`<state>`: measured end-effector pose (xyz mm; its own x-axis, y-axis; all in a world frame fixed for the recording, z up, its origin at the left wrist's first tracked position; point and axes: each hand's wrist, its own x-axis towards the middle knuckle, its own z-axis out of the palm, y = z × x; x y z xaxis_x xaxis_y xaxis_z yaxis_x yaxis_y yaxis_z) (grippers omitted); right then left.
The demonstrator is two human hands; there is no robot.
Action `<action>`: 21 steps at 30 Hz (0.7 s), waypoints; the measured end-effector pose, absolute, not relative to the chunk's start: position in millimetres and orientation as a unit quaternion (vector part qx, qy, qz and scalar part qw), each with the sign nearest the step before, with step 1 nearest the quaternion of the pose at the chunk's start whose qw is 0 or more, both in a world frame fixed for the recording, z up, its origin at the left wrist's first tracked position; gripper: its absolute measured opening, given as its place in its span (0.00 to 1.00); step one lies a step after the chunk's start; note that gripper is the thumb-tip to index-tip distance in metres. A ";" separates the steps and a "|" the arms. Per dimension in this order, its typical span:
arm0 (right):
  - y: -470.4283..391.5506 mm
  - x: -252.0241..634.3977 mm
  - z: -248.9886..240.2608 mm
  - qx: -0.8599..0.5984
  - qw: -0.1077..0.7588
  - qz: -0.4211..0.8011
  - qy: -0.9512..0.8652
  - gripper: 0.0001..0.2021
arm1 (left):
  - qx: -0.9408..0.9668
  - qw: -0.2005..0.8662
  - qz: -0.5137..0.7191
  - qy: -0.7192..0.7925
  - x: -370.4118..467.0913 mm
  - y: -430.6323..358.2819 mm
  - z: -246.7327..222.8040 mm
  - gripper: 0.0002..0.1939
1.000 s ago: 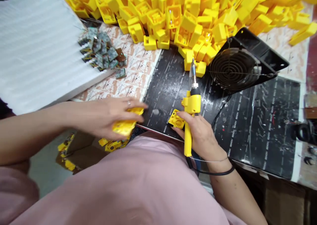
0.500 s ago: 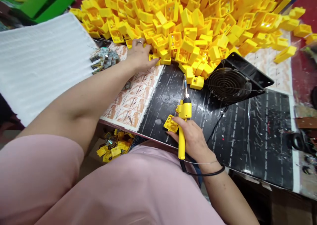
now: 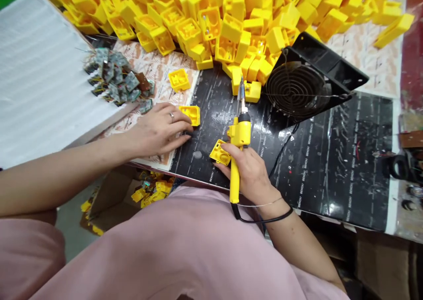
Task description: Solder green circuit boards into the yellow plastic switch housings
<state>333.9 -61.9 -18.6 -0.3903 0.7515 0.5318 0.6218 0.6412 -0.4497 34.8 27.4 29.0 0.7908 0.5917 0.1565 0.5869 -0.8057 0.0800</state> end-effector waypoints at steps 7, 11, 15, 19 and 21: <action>-60.4 332.8 -15.4 -0.416 0.348 0.070 -0.837 0.26 | 0.917 0.060 0.057 0.390 45.1 37.0 24.9 0.30; -62.2 334.8 -15.0 -0.441 0.335 0.071 -0.830 0.28 | 0.917 0.109 0.015 0.382 46.4 21.5 33.3 0.26; -63.1 335.3 -16.3 -0.442 0.338 0.093 -0.826 0.26 | 0.921 0.134 0.029 0.364 39.4 -1.4 38.2 0.25; -66.5 331.4 -12.3 -0.427 0.347 0.131 -0.825 0.26 | 0.907 0.122 0.033 0.401 40.1 -5.8 34.7 0.24; -69.1 327.0 -9.0 -0.406 0.342 0.162 -0.832 0.26 | 0.896 0.134 0.050 0.421 45.7 -0.4 32.2 0.24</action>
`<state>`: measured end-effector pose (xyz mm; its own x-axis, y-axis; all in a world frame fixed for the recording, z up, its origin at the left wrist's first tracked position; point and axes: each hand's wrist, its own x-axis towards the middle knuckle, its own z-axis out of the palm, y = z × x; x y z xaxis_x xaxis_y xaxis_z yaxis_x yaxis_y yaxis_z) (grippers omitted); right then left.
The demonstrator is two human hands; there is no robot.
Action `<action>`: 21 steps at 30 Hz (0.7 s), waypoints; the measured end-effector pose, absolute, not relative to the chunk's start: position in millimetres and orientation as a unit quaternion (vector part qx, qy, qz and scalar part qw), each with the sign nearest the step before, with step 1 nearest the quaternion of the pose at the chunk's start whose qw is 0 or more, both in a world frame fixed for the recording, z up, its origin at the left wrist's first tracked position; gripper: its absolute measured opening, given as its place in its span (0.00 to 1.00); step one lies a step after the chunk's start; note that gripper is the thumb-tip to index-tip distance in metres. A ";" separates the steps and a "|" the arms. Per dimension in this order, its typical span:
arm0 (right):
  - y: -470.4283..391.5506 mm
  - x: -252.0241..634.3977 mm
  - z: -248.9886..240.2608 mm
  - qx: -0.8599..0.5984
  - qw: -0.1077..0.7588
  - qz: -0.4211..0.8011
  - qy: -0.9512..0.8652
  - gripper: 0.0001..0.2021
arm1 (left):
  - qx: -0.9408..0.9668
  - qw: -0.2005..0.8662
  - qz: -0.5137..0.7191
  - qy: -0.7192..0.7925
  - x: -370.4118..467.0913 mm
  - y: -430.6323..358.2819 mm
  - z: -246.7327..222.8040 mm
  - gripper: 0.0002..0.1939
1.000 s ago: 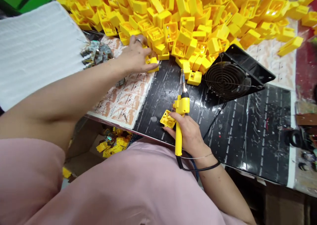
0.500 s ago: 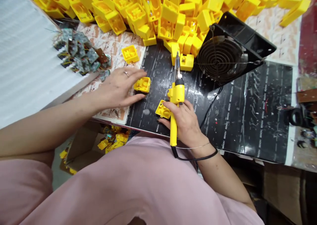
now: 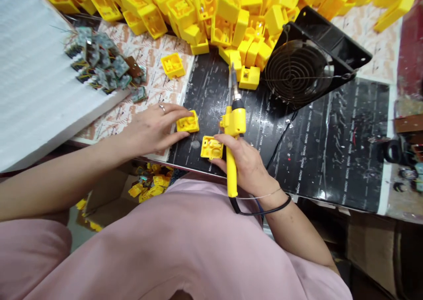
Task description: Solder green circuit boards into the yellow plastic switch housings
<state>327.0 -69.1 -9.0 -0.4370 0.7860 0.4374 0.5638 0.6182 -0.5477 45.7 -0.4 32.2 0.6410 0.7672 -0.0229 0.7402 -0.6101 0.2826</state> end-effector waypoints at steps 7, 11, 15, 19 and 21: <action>-74.0 317.6 0.2 -0.424 0.307 0.157 -0.838 0.28 | 0.910 0.181 0.069 0.365 65.2 14.2 25.1 0.24; -76.4 302.7 3.0 -0.472 0.317 0.091 -0.818 0.39 | 0.912 0.162 0.071 0.370 68.6 14.4 25.2 0.24; -77.2 283.6 -1.6 -0.475 0.298 0.027 -0.827 0.32 | 0.911 0.141 0.055 0.385 72.3 19.3 27.5 0.24; -80.9 291.8 0.0 -0.468 0.314 0.054 -0.824 0.26 | 0.910 0.132 0.046 0.389 70.9 27.5 28.3 0.22; -83.4 302.2 2.6 -0.449 0.320 0.083 -0.830 0.26 | 0.912 0.141 0.046 0.384 70.7 28.9 28.8 0.22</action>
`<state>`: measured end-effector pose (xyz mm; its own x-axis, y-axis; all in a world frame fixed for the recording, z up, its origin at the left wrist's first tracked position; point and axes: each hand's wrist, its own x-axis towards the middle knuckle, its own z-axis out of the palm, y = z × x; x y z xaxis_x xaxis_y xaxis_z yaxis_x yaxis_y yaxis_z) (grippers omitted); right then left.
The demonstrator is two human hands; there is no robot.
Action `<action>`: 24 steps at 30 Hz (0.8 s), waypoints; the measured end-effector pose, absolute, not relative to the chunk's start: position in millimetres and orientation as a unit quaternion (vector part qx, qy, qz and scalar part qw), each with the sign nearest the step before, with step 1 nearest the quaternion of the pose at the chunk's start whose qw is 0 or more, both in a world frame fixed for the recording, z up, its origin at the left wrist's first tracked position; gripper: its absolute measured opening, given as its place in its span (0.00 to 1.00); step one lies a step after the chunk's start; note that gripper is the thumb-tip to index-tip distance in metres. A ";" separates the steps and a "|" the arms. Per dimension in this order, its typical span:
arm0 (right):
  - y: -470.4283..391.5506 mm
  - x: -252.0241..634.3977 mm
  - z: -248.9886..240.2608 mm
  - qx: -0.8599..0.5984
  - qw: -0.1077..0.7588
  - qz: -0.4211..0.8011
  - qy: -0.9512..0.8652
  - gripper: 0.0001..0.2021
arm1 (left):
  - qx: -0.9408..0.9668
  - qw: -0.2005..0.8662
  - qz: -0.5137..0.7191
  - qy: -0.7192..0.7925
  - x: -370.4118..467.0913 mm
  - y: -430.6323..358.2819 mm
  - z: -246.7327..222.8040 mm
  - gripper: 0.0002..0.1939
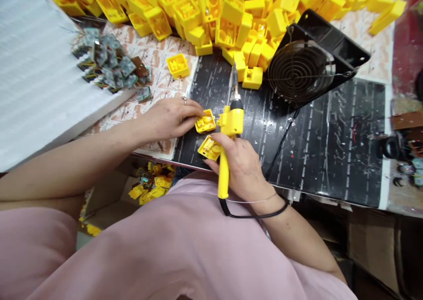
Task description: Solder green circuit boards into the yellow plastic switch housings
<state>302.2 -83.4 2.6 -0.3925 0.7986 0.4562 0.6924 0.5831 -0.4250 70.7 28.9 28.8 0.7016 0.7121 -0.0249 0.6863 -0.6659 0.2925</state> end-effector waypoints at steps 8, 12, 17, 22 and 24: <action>-77.3 321.6 -1.7 -0.400 0.339 0.118 -0.844 0.29 | 0.901 0.149 0.073 0.400 69.9 53.6 42.1 0.22; -73.0 327.6 -4.5 -0.402 0.332 0.129 -0.843 0.31 | 0.837 0.004 0.095 0.539 50.5 101.3 34.2 0.23; -71.4 317.2 -11.1 -0.372 0.361 0.155 -0.841 0.30 | 0.845 0.033 0.025 0.534 62.2 97.8 32.6 0.25; -70.6 311.1 -2.3 -0.371 0.398 0.192 -0.817 0.33 | 0.893 0.157 -0.010 0.422 73.9 63.4 45.1 0.29; -70.8 313.9 3.2 -0.397 0.413 0.186 -0.799 0.34 | 0.900 0.192 0.002 0.392 65.0 61.2 43.1 0.28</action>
<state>313.9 -70.8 3.2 -0.3449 0.7873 0.5110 0.4800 0.6158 -0.6248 65.0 61.2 43.1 0.6927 0.7063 -0.1460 0.7045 -0.6192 0.3469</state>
